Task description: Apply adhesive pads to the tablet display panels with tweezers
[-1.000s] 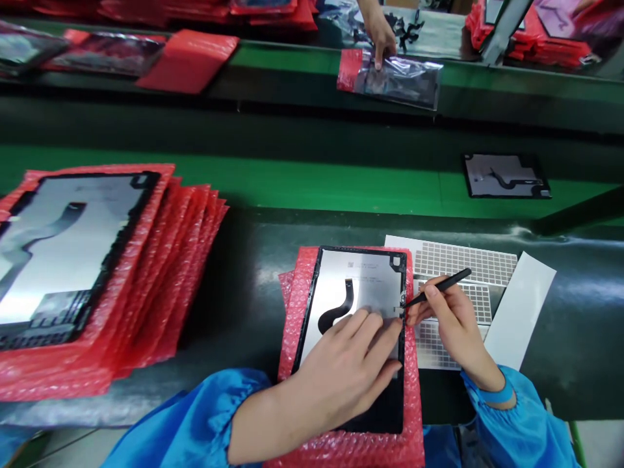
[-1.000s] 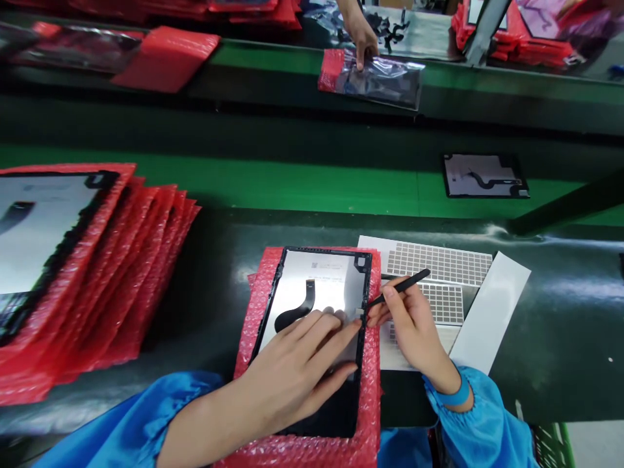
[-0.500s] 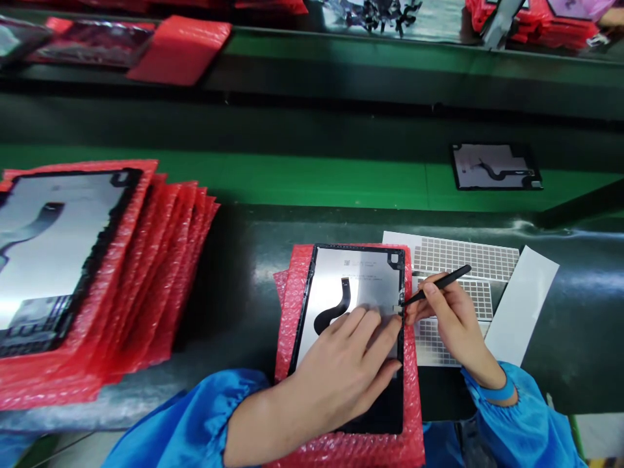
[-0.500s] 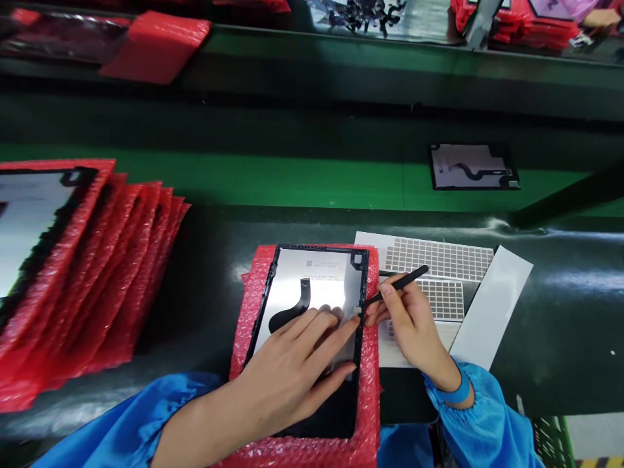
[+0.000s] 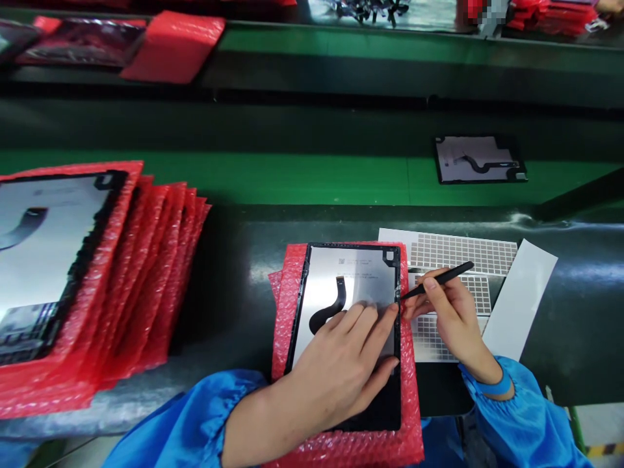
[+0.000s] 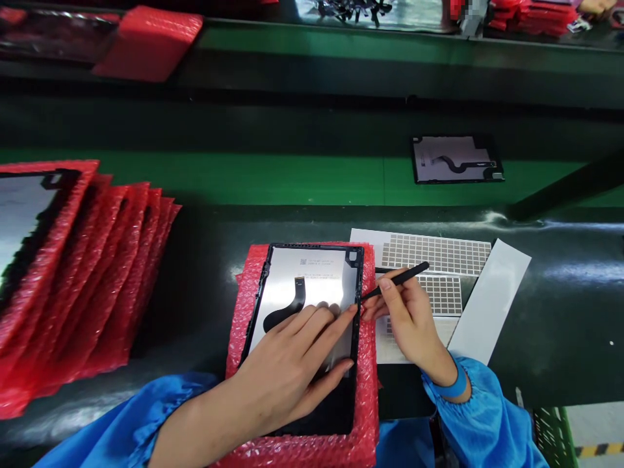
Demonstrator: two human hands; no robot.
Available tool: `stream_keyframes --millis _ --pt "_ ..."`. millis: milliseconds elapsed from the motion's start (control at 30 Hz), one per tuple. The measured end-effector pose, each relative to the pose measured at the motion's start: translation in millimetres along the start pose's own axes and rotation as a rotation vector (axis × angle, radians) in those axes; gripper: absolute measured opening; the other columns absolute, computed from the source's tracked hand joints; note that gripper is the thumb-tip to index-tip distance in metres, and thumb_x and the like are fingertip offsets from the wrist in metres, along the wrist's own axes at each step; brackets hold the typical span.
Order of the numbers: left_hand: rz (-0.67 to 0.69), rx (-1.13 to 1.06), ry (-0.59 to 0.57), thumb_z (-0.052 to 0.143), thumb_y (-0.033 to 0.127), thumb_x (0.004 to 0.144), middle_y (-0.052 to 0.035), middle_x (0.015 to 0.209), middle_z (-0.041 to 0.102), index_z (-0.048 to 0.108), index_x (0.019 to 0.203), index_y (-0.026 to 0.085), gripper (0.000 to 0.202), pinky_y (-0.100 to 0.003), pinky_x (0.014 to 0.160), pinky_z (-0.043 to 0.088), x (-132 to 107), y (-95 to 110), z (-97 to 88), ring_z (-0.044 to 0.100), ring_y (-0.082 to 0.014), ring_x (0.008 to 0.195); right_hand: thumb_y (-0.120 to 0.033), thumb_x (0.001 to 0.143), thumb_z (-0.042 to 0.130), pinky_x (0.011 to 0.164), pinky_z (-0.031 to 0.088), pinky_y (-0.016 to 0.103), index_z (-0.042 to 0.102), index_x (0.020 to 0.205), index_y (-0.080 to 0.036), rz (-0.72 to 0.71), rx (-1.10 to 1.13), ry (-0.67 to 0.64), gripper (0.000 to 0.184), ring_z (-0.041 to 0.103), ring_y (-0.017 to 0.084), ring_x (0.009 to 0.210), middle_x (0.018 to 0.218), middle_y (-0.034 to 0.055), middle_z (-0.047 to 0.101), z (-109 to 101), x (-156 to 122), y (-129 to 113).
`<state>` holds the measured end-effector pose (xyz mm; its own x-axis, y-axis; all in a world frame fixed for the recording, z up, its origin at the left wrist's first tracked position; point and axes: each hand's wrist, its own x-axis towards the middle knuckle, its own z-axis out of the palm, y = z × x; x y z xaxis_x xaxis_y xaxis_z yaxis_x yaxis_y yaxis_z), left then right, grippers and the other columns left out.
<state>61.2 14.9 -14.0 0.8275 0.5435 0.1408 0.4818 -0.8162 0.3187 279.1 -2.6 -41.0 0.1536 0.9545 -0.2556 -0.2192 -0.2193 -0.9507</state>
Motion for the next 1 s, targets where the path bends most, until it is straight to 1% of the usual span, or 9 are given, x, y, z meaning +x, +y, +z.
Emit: stream_keyframes --millis 133,200,300,400,467,567,667,867,1000 --pt "0.01 0.004 -0.002 0.056 0.032 0.1 -0.0173 0.112 0.067 0.05 0.146 0.001 0.055 -0.045 0.077 0.064 2 -1 -1.5 0.065 -0.031 0.098 -0.052 0.099 0.072 0.055 0.065 0.031 0.066 0.101 -0.023 -0.096 -0.079 0.129 0.029 0.075 0.018 0.056 0.073 0.0017 0.077 -15 -5 -12" --pt "0.022 0.008 0.016 0.056 0.031 0.1 -0.0168 0.11 0.067 0.052 0.143 0.001 0.053 -0.044 0.078 0.064 4 -3 -1.5 0.065 -0.0303 0.097 -0.05 0.099 0.073 0.054 0.064 0.031 0.068 0.1 -0.023 -0.111 -0.149 0.157 0.027 0.074 0.018 0.054 0.072 0.002 0.077 -25 -13 -12" --pt "0.037 -0.001 0.041 0.055 0.032 0.101 -0.0164 0.109 0.066 0.053 0.141 0.002 0.051 -0.043 0.077 0.064 5 -6 -0.7 0.065 -0.0291 0.095 -0.049 0.1 0.072 0.053 0.064 0.031 0.069 0.098 -0.022 -0.078 -0.26 0.108 0.027 0.074 0.019 0.055 0.071 0.0028 0.077 -38 -30 0" --pt "0.021 -0.029 0.048 0.056 0.036 0.102 -0.0165 0.11 0.066 0.049 0.145 0.002 0.055 -0.042 0.077 0.065 3 -8 -0.2 0.065 -0.0284 0.094 -0.048 0.104 0.066 0.061 0.065 0.033 0.069 0.099 -0.021 -0.015 -0.368 0.03 0.027 0.077 0.021 0.063 0.074 0.0041 0.077 -47 -45 20" --pt "0.015 -0.038 0.044 0.057 0.037 0.102 -0.0167 0.11 0.065 0.046 0.148 0.002 0.059 -0.043 0.077 0.065 1 -10 -0.7 0.065 -0.0283 0.094 -0.047 0.106 0.062 0.067 0.065 0.034 0.068 0.102 -0.021 0.001 -0.429 0.0 0.027 0.078 0.021 0.069 0.077 0.0043 0.077 -51 -51 32" --pt "0.029 -0.024 0.026 0.057 0.036 0.102 -0.0166 0.109 0.064 0.046 0.148 0.002 0.058 -0.044 0.076 0.066 0 -10 -1.9 0.065 -0.0285 0.094 -0.047 0.108 0.058 0.066 0.063 0.034 0.066 0.104 -0.022 0.013 -0.46 -0.026 0.027 0.077 0.021 0.07 0.08 0.0041 0.076 -55 -58 42" --pt "0.042 0.006 0.021 0.055 0.035 0.104 -0.0166 0.108 0.065 0.047 0.148 0.002 0.056 -0.044 0.075 0.066 1 -9 -2.3 0.066 -0.0284 0.093 -0.048 0.109 0.056 0.064 0.062 0.035 0.065 0.104 -0.023 0.025 -0.472 -0.046 0.027 0.075 0.021 0.069 0.08 0.0041 0.075 -57 -62 44" --pt "0.058 0.081 0.031 0.057 0.035 0.102 -0.0205 0.111 0.065 0.048 0.146 -0.003 0.058 -0.047 0.076 0.066 0 -7 0.0 0.064 -0.0311 0.095 -0.046 0.111 0.052 0.068 0.061 0.034 0.064 0.104 -0.024 0.011 -0.537 -0.103 0.026 0.074 0.02 0.07 0.079 0.0023 0.073 -54 -62 40" --pt "0.064 0.117 0.036 0.054 0.035 0.104 -0.0198 0.11 0.065 0.048 0.146 -0.003 0.057 -0.044 0.075 0.065 1 -6 -0.3 0.064 -0.0295 0.092 -0.045 0.111 0.052 0.068 0.06 0.034 0.063 0.105 -0.024 0.001 -0.561 -0.103 0.025 0.074 0.02 0.07 0.078 0.0013 0.073 -52 -61 39"
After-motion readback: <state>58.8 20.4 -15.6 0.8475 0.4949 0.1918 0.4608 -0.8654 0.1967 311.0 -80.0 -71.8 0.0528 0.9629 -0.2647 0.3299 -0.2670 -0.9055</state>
